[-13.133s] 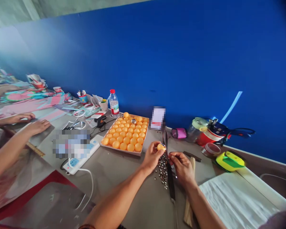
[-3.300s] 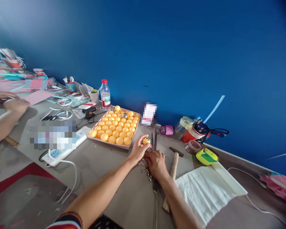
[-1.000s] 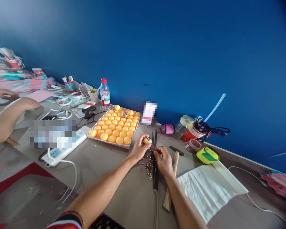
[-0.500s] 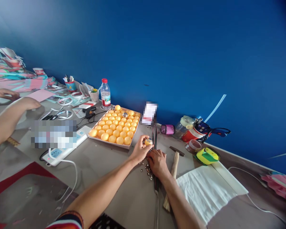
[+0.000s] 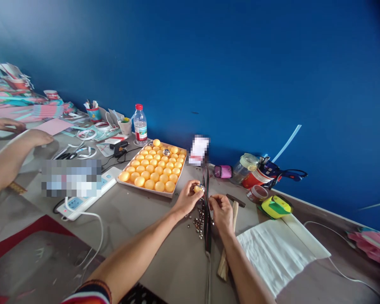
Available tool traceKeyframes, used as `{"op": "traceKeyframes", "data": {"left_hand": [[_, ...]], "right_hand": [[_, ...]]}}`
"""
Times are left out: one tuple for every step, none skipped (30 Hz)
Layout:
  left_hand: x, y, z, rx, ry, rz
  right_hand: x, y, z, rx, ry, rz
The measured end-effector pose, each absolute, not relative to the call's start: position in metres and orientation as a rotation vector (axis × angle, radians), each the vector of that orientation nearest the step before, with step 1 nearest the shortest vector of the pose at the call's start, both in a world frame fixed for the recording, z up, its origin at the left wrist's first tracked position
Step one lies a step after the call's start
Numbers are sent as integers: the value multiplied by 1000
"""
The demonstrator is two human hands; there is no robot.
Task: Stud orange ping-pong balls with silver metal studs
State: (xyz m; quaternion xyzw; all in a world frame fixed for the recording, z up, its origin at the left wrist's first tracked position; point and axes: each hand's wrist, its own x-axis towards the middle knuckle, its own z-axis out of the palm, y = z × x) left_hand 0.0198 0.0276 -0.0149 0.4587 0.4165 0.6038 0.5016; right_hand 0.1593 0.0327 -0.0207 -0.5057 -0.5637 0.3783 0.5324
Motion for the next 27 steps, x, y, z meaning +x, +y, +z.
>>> {"op": "traceKeyframes", "data": {"left_hand": [[20, 28, -14, 1093, 987, 1446], [21, 28, -14, 1079, 973, 1433], [21, 28, -13, 1065, 965, 1423], [21, 28, -13, 1054, 960, 1417], [21, 28, -12, 1043, 959, 1415], [21, 28, -11, 1037, 961, 1416], [21, 27, -10, 1034, 968, 1423], [21, 27, -9, 1031, 979, 1433], [21, 26, -8, 1029, 995, 1443], [21, 26, -7, 1030, 1011, 1451], [21, 26, -7, 1034, 1026, 1456], [21, 26, -6, 1040, 1034, 1458], [21, 25, -6, 1043, 1032, 1456], [21, 25, -6, 1043, 1018, 1451], [22, 25, -7, 1041, 995, 1444], [22, 26, -7, 1037, 967, 1437], [23, 26, -7, 1033, 937, 1429], [23, 26, -8, 1031, 910, 1422], [24, 26, -8, 1032, 890, 1415], [24, 26, -9, 1038, 878, 1409], [24, 26, -9, 1046, 873, 1405], [24, 26, -10, 1056, 870, 1401], [25, 26, -11, 1067, 867, 1398], [25, 27, -12, 1077, 863, 1394], [25, 27, -13, 1086, 859, 1391], [25, 27, -14, 1093, 856, 1388], [25, 27, -15, 1100, 856, 1388]], "right_hand": [[159, 34, -22, -1171, -1291, 960], [159, 34, -23, -1135, -1239, 1024], [159, 35, -23, -1096, -1186, 1095], [159, 35, -24, -1058, -1133, 1168], [158, 35, -23, -1022, -1084, 1236], [157, 34, -22, -993, -1044, 1295], [156, 34, -20, -974, -1018, 1345], [155, 33, -18, -959, -1005, 1386], [155, 32, -16, -947, -999, 1415], [154, 31, -15, -937, -999, 1432], [154, 30, -14, -927, -999, 1442], [154, 30, -13, -918, -1002, 1445], [154, 30, -14, -914, -1008, 1440], [154, 30, -14, -918, -1019, 1427], [155, 31, -16, -929, -1036, 1411], [156, 31, -17, -941, -1054, 1395], [157, 32, -18, -951, -1071, 1385], [157, 32, -18, -958, -1085, 1382], [158, 33, -19, -960, -1091, 1387], [158, 33, -19, -956, -1091, 1398], [158, 33, -19, -948, -1085, 1410], [158, 33, -19, -939, -1075, 1420], [158, 33, -19, -929, -1065, 1428], [158, 33, -18, -919, -1055, 1435], [158, 33, -18, -910, -1046, 1444], [158, 33, -18, -904, -1038, 1451], [157, 33, -18, -901, -1031, 1456]]}}
